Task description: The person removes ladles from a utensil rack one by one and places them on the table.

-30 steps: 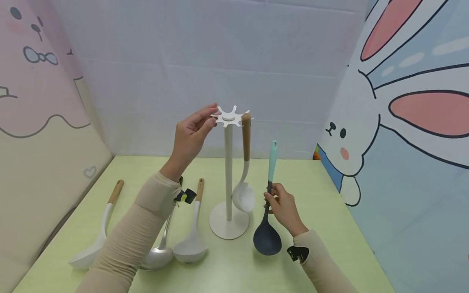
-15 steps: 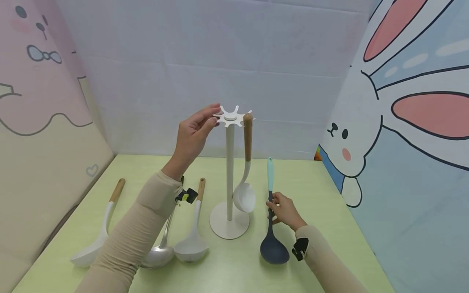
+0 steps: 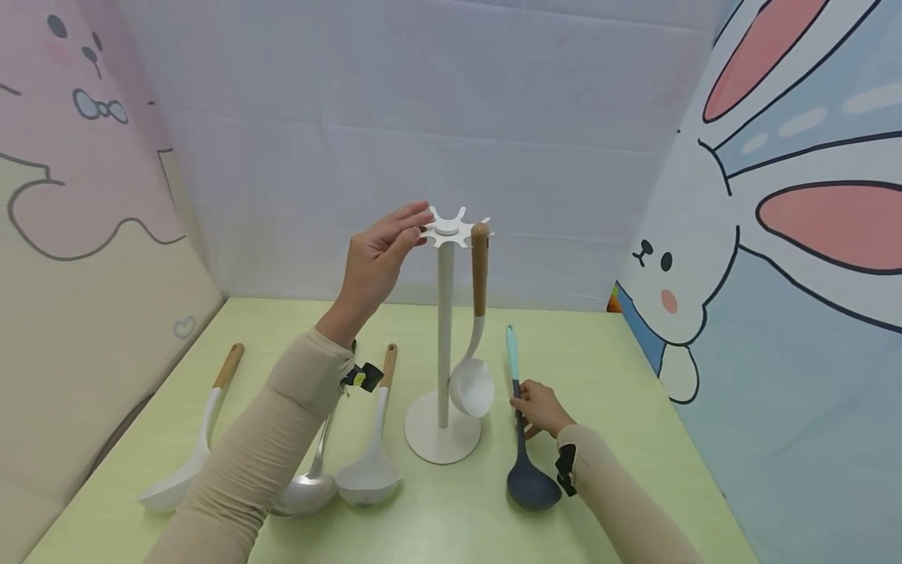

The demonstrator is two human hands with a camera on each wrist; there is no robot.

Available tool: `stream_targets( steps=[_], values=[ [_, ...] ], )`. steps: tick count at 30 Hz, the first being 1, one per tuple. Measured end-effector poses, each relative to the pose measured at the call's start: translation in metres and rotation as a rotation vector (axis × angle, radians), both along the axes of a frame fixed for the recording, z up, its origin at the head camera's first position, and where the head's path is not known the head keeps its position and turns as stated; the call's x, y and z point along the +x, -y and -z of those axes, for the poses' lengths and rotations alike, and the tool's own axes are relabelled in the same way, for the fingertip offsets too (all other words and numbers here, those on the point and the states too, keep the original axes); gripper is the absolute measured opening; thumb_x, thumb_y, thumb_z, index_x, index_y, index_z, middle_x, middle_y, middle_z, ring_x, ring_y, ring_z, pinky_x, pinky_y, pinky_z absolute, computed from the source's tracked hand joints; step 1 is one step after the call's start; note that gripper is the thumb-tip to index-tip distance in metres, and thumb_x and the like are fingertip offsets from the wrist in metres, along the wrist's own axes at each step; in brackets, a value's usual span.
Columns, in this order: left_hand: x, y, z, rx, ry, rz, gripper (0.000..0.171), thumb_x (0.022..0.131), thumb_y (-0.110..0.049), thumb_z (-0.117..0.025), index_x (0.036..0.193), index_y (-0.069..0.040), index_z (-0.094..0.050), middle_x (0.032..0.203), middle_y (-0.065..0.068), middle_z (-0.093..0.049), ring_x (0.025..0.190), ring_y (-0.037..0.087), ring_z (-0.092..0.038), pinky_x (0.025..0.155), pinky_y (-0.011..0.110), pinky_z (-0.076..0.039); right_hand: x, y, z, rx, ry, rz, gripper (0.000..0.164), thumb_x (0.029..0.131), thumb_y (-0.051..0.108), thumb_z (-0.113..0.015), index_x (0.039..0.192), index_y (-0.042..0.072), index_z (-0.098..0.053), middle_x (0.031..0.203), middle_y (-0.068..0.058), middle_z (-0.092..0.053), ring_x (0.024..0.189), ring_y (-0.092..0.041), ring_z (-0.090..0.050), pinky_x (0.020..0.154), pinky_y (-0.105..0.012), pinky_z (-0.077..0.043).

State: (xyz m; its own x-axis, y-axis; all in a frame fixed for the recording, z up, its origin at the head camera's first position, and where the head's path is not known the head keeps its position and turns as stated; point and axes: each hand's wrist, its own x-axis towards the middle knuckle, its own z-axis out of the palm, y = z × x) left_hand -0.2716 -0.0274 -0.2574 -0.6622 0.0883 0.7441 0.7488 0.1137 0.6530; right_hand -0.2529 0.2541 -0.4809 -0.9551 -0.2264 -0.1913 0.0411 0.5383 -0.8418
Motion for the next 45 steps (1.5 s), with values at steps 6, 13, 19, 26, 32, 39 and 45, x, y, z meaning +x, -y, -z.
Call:
stream_targets(
  steps=[6, 13, 19, 26, 32, 39, 45],
  values=[
    [-0.001, 0.001, -0.001, 0.011, 0.032, 0.034, 0.023, 0.098, -0.001, -0.056, 0.114, 0.008, -0.070, 0.135, 0.017, -0.060, 0.111, 0.027, -0.066, 0.090, 0.031, -0.055, -0.009, 0.000, 0.009, 0.076, 0.026, 0.032, 0.010, 0.099, 0.003, -0.055, 0.100, -0.007, -0.053, 0.086, -0.018, -0.061, 0.065, -0.025, -0.066, 0.052, -0.040, -0.059],
    [-0.001, 0.003, -0.002, 0.008, 0.037, 0.037, 0.023, 0.098, 0.000, -0.056, 0.113, 0.009, -0.071, 0.134, 0.018, -0.061, 0.117, 0.025, -0.063, 0.089, 0.031, -0.056, -0.017, 0.005, 0.011, 0.137, 0.103, 0.040, 0.012, 0.098, 0.003, -0.056, 0.099, -0.009, -0.055, 0.090, -0.020, -0.058, 0.071, -0.030, -0.064, 0.055, -0.039, -0.060],
    [-0.002, 0.002, 0.000, 0.014, 0.041, 0.086, 0.024, 0.099, 0.001, -0.053, 0.114, 0.012, -0.069, 0.137, 0.019, -0.058, 0.116, 0.029, -0.064, 0.090, 0.030, -0.055, -0.021, 0.005, 0.021, 0.229, 0.145, 0.038, 0.013, 0.099, 0.006, -0.056, 0.096, -0.007, -0.055, 0.082, -0.016, -0.055, 0.065, -0.026, -0.064, 0.054, -0.037, -0.060],
    [-0.001, 0.002, 0.001, 0.004, 0.041, 0.080, 0.025, 0.099, 0.000, -0.052, 0.115, 0.011, -0.069, 0.139, 0.018, -0.057, 0.113, 0.029, -0.065, 0.090, 0.031, -0.055, -0.021, 0.005, 0.028, 0.259, 0.090, -0.009, 0.022, 0.097, 0.003, -0.054, 0.110, -0.013, -0.047, 0.095, -0.031, -0.058, 0.056, -0.025, -0.061, 0.051, -0.036, -0.059],
    [-0.001, 0.000, 0.000, -0.007, 0.051, 0.074, 0.025, 0.100, -0.001, -0.053, 0.116, 0.009, -0.069, 0.140, 0.016, -0.057, 0.114, 0.026, -0.065, 0.091, 0.031, -0.054, -0.021, 0.002, 0.031, 0.302, 0.042, -0.061, 0.048, 0.095, 0.002, -0.053, 0.133, -0.019, -0.032, 0.091, -0.027, -0.061, 0.047, -0.024, -0.062, 0.045, -0.034, -0.055],
    [-0.001, -0.002, 0.002, 0.000, 0.045, 0.078, 0.027, 0.100, -0.001, -0.053, 0.121, 0.009, -0.066, 0.141, 0.017, -0.055, 0.115, 0.028, -0.064, 0.091, 0.031, -0.054, -0.026, -0.002, 0.034, 0.337, 0.075, -0.061, 0.057, 0.093, 0.005, -0.056, 0.139, -0.016, -0.031, 0.082, -0.020, -0.060, 0.045, -0.022, -0.062, 0.043, -0.032, -0.055],
    [-0.002, -0.002, 0.002, 0.030, 0.036, 0.092, 0.027, 0.100, 0.000, -0.052, 0.121, 0.010, -0.066, 0.142, 0.019, -0.053, 0.118, 0.028, -0.062, 0.091, 0.032, -0.055, -0.026, -0.004, 0.031, 0.352, 0.098, -0.040, 0.063, 0.093, 0.009, -0.061, 0.141, -0.018, -0.030, 0.072, -0.016, -0.059, 0.045, -0.018, -0.059, 0.044, -0.030, -0.055]
  ],
)
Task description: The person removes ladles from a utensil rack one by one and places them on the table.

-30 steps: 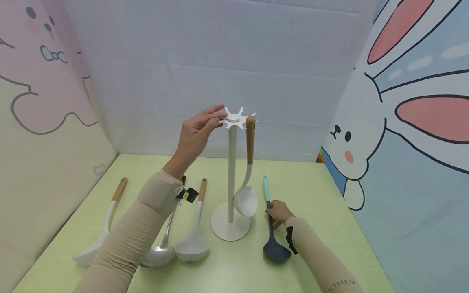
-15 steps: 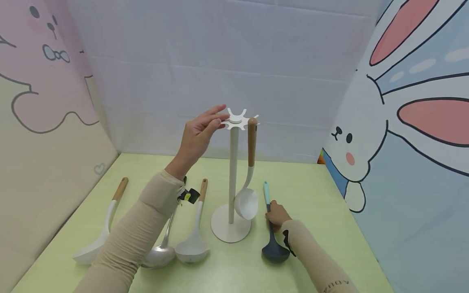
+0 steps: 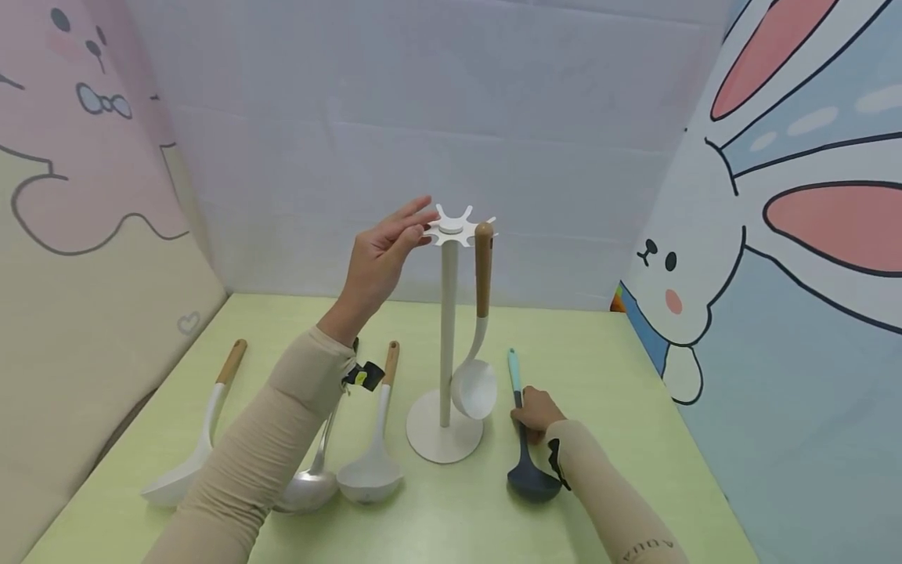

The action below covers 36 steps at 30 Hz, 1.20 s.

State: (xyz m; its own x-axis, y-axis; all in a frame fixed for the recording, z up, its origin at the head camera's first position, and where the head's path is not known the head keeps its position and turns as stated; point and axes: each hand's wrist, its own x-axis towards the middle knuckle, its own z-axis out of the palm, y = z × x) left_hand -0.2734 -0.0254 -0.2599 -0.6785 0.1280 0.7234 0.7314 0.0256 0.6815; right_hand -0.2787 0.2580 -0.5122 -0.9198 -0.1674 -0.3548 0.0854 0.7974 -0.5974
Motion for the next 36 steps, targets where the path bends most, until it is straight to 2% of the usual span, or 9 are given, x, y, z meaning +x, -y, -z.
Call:
stream_targets(
  steps=[5, 11, 14, 16, 20, 23, 25, 30, 36],
  values=[
    [0.001, 0.000, -0.002, -0.015, -0.010, -0.032, 0.027, 0.100, -0.001, -0.052, 0.120, 0.009, -0.067, 0.142, 0.019, -0.053, 0.111, 0.031, -0.066, 0.089, 0.030, -0.055, 0.000, 0.001, -0.010, 0.080, -0.065, -0.002, 0.064, 0.096, 0.017, -0.063, 0.142, -0.016, -0.033, 0.078, -0.019, -0.062, 0.053, -0.022, -0.060, 0.048, -0.035, -0.056],
    [0.006, 0.002, -0.003, -0.113, -0.043, -0.146, 0.028, 0.102, -0.006, -0.049, 0.119, 0.006, -0.068, 0.143, 0.018, -0.052, 0.126, 0.025, -0.057, 0.067, 0.020, -0.045, -0.002, 0.008, -0.041, 0.109, -0.317, -0.011, 0.055, 0.100, 0.025, -0.059, 0.137, -0.012, -0.044, 0.109, -0.028, -0.064, 0.088, -0.039, -0.066, 0.073, -0.050, -0.056],
    [0.010, 0.003, -0.003, -0.138, -0.027, -0.156, 0.029, 0.104, -0.008, -0.048, 0.120, 0.005, -0.068, 0.146, 0.017, -0.049, 0.135, 0.022, -0.048, 0.071, 0.025, -0.045, -0.002, 0.016, -0.065, -0.085, -0.455, -0.009, 0.047, 0.103, 0.026, -0.056, 0.137, -0.007, -0.048, 0.112, -0.025, -0.064, 0.099, -0.040, -0.064, 0.082, -0.053, -0.053],
    [0.012, 0.003, -0.003, -0.164, -0.011, -0.165, 0.031, 0.105, -0.011, -0.046, 0.124, 0.003, -0.066, 0.149, 0.016, -0.046, 0.138, 0.023, -0.045, 0.086, 0.029, -0.050, 0.001, 0.024, -0.082, -0.234, -0.550, -0.017, 0.044, 0.105, 0.025, -0.054, 0.138, -0.003, -0.049, 0.119, -0.023, -0.062, 0.108, -0.040, -0.062, 0.088, -0.054, -0.051],
    [0.018, 0.001, 0.002, -0.184, 0.017, -0.162, 0.041, 0.105, -0.019, -0.047, 0.138, 0.002, -0.056, 0.156, 0.013, -0.038, 0.139, 0.024, -0.042, 0.101, 0.043, -0.048, 0.018, 0.042, -0.118, -0.561, -0.703, -0.083, 0.041, 0.105, 0.008, -0.050, 0.143, -0.005, -0.041, 0.128, -0.023, -0.056, 0.115, -0.020, -0.060, 0.093, -0.034, -0.053],
    [0.022, -0.003, 0.005, -0.152, 0.030, -0.147, 0.054, 0.099, -0.024, -0.057, 0.146, 0.001, -0.046, 0.158, 0.012, -0.035, 0.137, 0.023, -0.043, 0.102, 0.040, -0.048, 0.031, 0.054, -0.134, -0.795, -0.724, -0.141, 0.052, 0.100, -0.006, -0.049, 0.148, -0.007, -0.030, 0.132, -0.018, -0.051, 0.114, -0.008, -0.056, 0.091, -0.020, -0.050],
    [0.023, -0.006, 0.006, -0.116, 0.022, -0.147, 0.064, 0.094, -0.023, -0.065, 0.148, 0.002, -0.042, 0.156, 0.013, -0.038, 0.136, 0.024, -0.045, 0.104, 0.036, -0.047, 0.034, 0.059, -0.137, -0.887, -0.717, -0.168, 0.062, 0.097, -0.010, -0.051, 0.152, -0.004, -0.024, 0.135, -0.015, -0.048, 0.115, -0.014, -0.056, 0.092, -0.022, -0.051],
    [0.019, -0.012, 0.006, -0.016, -0.028, -0.186, 0.068, 0.087, -0.015, -0.076, 0.144, 0.006, -0.046, 0.147, 0.018, -0.048, 0.134, 0.025, -0.048, 0.104, 0.028, -0.045, 0.043, 0.073, -0.141, -0.806, -0.794, -0.193, 0.074, 0.090, -0.013, -0.062, 0.152, 0.001, -0.025, 0.133, -0.024, -0.052, 0.109, -0.031, -0.062, 0.085, -0.023, -0.054],
    [0.017, -0.014, 0.008, 0.028, -0.099, -0.226, 0.056, 0.084, -0.009, -0.079, 0.134, 0.004, -0.059, 0.141, 0.016, -0.055, 0.136, 0.017, -0.047, 0.102, 0.027, -0.046, 0.047, 0.078, -0.132, -0.622, -0.935, -0.172, 0.059, 0.092, -0.009, -0.064, 0.144, -0.002, -0.036, 0.118, -0.023, -0.062, 0.097, -0.038, -0.068, 0.077, -0.022, -0.056]
  ],
)
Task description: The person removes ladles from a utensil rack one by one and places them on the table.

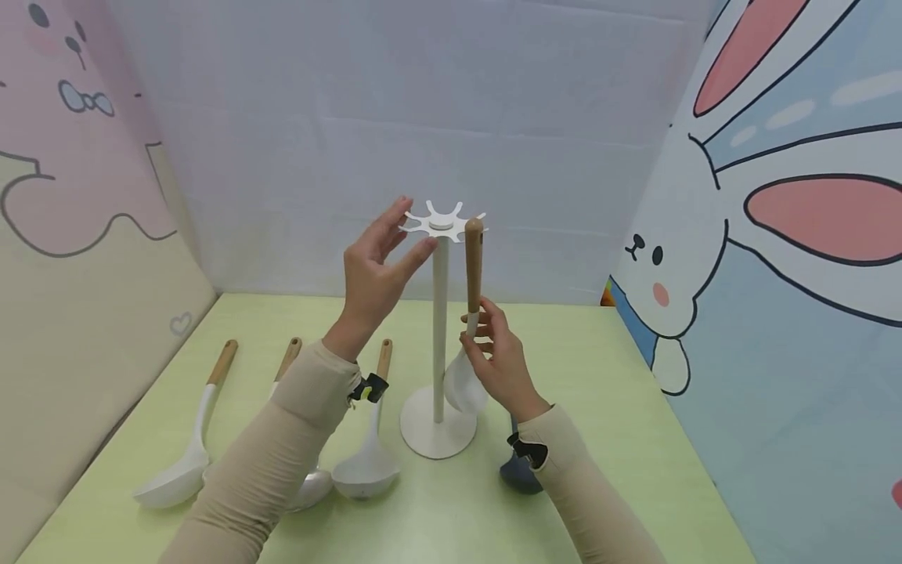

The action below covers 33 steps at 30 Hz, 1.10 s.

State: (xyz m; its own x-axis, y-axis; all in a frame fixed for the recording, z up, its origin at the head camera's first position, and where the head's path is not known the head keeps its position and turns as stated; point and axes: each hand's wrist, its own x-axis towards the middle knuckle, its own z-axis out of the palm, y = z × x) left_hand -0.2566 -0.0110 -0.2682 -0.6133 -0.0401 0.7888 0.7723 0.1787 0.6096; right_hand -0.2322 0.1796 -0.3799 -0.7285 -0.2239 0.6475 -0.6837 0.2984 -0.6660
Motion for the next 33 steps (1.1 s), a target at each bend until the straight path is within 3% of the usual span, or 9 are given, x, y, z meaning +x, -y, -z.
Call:
stream_targets(
  steps=[4, 9, 15, 18, 23, 27, 33],
  values=[
    [0.001, 0.001, 0.001, -0.045, -0.050, -0.038, 0.047, 0.086, -0.011, -0.078, 0.130, -0.001, -0.065, 0.140, 0.019, -0.055, 0.135, 0.022, -0.048, 0.105, 0.032, -0.044, -0.001, 0.002, 0.003, 0.014, -0.021, 0.048, 0.050, 0.092, -0.008, -0.064, 0.138, -0.004, -0.043, 0.106, -0.019, -0.067, 0.091, -0.036, -0.070, 0.074, -0.020, -0.057],
    [0.003, 0.000, 0.002, -0.086, -0.055, -0.049, 0.035, 0.089, -0.013, -0.074, 0.122, -0.003, -0.071, 0.145, 0.025, -0.046, 0.130, 0.029, -0.052, 0.104, 0.036, -0.046, -0.002, 0.003, 0.006, 0.018, -0.038, 0.077, 0.045, 0.093, -0.008, -0.064, 0.134, -0.005, -0.046, 0.097, -0.018, -0.069, 0.085, -0.033, -0.070, 0.071, -0.021, -0.057],
    [0.001, -0.001, 0.002, -0.095, -0.080, -0.041, 0.027, 0.091, -0.012, -0.070, 0.117, -0.002, -0.073, 0.146, 0.026, -0.044, 0.130, 0.031, -0.052, 0.102, 0.037, -0.048, -0.002, 0.006, 0.004, 0.033, -0.095, 0.087, 0.048, 0.090, -0.011, -0.065, 0.133, -0.007, -0.046, 0.090, -0.022, -0.066, 0.079, -0.036, -0.069, 0.064, -0.037, -0.061],
    [-0.001, 0.000, 0.002, -0.103, -0.070, -0.034, 0.028, 0.092, -0.013, -0.069, 0.117, -0.002, -0.073, 0.146, 0.025, -0.044, 0.130, 0.031, -0.052, 0.101, 0.038, -0.048, 0.005, 0.009, -0.006, 0.045, -0.115, 0.092, 0.046, 0.088, -0.015, -0.064, 0.130, -0.013, -0.045, 0.088, -0.027, -0.064, 0.077, -0.040, -0.068, 0.062, -0.042, -0.060],
    [-0.002, 0.001, 0.001, -0.130, -0.048, -0.033, 0.028, 0.093, -0.015, -0.067, 0.117, -0.003, -0.074, 0.146, 0.024, -0.045, 0.129, 0.032, -0.053, 0.093, 0.036, -0.053, 0.013, 0.013, -0.015, 0.058, -0.125, 0.104, 0.043, 0.088, -0.016, -0.063, 0.127, -0.015, -0.045, 0.087, -0.027, -0.064, 0.076, -0.040, -0.068, 0.061, -0.040, -0.060],
    [-0.004, 0.003, 0.000, -0.144, -0.034, -0.022, 0.028, 0.093, -0.015, -0.064, 0.117, -0.003, -0.074, 0.146, 0.023, -0.047, 0.127, 0.033, -0.055, 0.076, 0.030, -0.054, 0.002, 0.007, -0.001, 0.044, -0.122, 0.105, 0.046, 0.088, -0.013, -0.065, 0.129, -0.012, -0.046, 0.088, -0.025, -0.065, 0.077, -0.037, -0.069, 0.061, -0.041, -0.060],
    [-0.008, 0.005, 0.000, -0.166, -0.033, -0.019, 0.027, 0.094, -0.015, -0.062, 0.115, -0.003, -0.074, 0.143, 0.023, -0.050, 0.126, 0.028, -0.056, 0.080, 0.034, -0.055, -0.001, 0.004, 0.002, 0.039, -0.119, 0.089, 0.044, 0.091, -0.008, -0.065, 0.131, -0.006, -0.046, 0.091, -0.022, -0.066, 0.079, -0.031, -0.070, 0.064, -0.033, -0.060]
  ],
)
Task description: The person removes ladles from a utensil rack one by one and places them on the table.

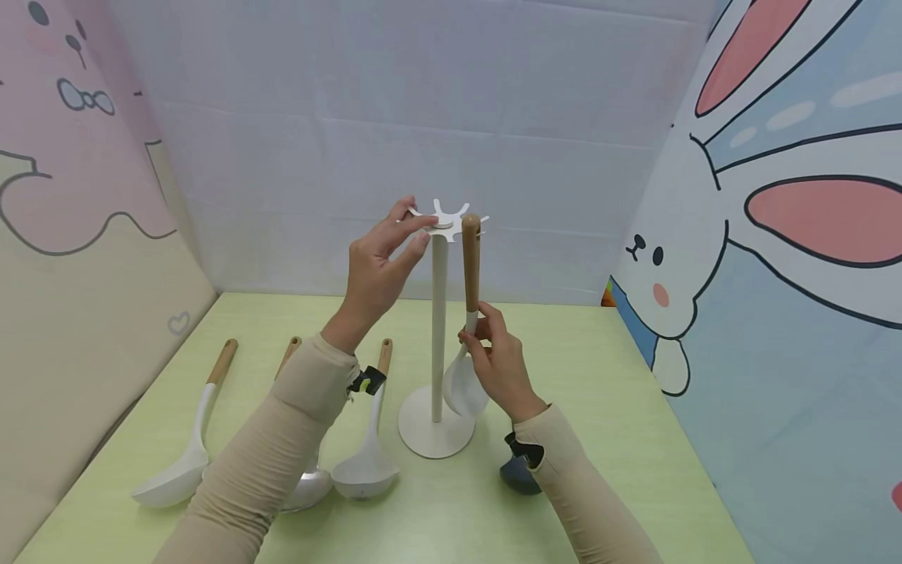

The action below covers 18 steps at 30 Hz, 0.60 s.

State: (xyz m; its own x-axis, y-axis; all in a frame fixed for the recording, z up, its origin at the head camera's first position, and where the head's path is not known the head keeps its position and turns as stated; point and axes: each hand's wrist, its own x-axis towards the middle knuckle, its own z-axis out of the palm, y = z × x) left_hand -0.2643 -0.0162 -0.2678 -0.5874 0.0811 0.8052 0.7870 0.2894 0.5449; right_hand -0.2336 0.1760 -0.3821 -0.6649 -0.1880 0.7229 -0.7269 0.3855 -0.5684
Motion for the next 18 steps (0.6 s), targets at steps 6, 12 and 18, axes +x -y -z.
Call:
stream_targets(
  steps=[6, 12, 18],
  values=[
    [0.0000, 0.0011, -0.0018, -0.030, 0.018, 0.002, 0.028, 0.095, -0.017, -0.061, 0.117, -0.004, -0.073, 0.145, 0.021, -0.050, 0.132, 0.025, -0.051, 0.099, 0.042, -0.050, 0.0021, -0.0002, -0.0018, 0.006, -0.010, -0.001, 0.043, 0.092, -0.007, -0.065, 0.131, -0.002, -0.047, 0.091, -0.018, -0.067, 0.078, -0.030, -0.070, 0.063, -0.031, -0.060],
    [-0.0004, 0.0015, -0.0019, -0.049, 0.036, 0.007, 0.030, 0.097, -0.020, -0.057, 0.117, -0.005, -0.072, 0.146, 0.018, -0.049, 0.136, 0.023, -0.047, 0.100, 0.043, -0.049, 0.0026, -0.0002, -0.0023, 0.006, -0.009, 0.012, 0.044, 0.091, -0.006, -0.067, 0.130, -0.002, -0.049, 0.090, -0.014, -0.068, 0.077, -0.029, -0.070, 0.064, -0.019, -0.057],
    [-0.0015, 0.0027, -0.0017, -0.053, 0.035, 0.027, 0.030, 0.097, -0.020, -0.056, 0.118, -0.006, -0.072, 0.147, 0.016, -0.049, 0.135, 0.021, -0.048, 0.100, 0.043, -0.048, 0.0061, 0.0011, -0.0057, 0.002, -0.005, 0.022, 0.045, 0.089, -0.009, -0.068, 0.130, -0.002, -0.049, 0.089, -0.012, -0.068, 0.076, -0.029, -0.070, 0.063, -0.017, -0.055]
  ],
)
